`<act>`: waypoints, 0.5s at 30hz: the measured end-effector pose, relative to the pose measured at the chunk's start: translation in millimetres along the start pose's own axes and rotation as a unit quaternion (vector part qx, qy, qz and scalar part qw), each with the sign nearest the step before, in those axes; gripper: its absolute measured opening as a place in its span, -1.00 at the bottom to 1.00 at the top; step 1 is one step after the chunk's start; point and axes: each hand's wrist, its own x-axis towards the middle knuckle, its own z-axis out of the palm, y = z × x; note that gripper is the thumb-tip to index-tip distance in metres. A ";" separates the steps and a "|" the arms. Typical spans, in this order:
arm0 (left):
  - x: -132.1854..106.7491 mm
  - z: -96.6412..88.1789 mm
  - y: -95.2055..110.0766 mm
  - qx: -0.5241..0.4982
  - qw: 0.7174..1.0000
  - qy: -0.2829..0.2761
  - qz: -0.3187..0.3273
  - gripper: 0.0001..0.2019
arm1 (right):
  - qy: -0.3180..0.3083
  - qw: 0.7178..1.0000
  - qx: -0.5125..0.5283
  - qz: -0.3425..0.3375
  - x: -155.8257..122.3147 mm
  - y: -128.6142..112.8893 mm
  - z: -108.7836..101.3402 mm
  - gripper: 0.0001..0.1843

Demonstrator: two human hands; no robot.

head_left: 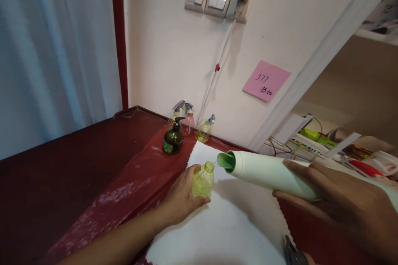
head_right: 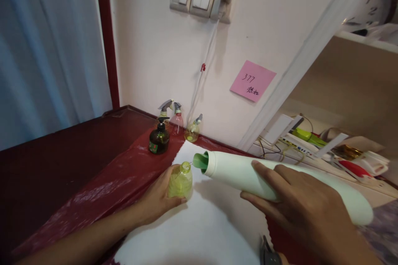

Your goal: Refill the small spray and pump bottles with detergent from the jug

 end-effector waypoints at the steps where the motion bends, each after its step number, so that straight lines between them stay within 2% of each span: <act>1: 0.2 -0.1 0.5 0.000 1.000 0.000 -0.002 -0.24 | 0.001 1.000 0.004 0.007 -0.9 -0.9 1.5 -0.45; 6: 1.4 -0.6 0.6 0.001 1.000 -0.002 -0.002 -0.23 | -0.004 0.997 0.051 0.056 -9.6 -6.4 12.5 -0.47; 9: 1.1 -0.5 1.0 -0.001 1.000 0.001 -0.002 -0.25 | -0.024 0.987 0.120 0.108 -16.6 -9.6 20.7 -0.48; 12: 0.9 -0.6 3.2 -0.005 1.000 -0.001 -0.005 -0.27 | -0.033 0.956 0.203 0.209 -22.9 -12.3 29.1 -0.47; 15: 1.6 -0.6 5.0 -0.005 1.000 -0.005 -0.004 -0.26 | -0.003 0.915 0.232 0.330 -25.6 -15.1 37.1 -0.40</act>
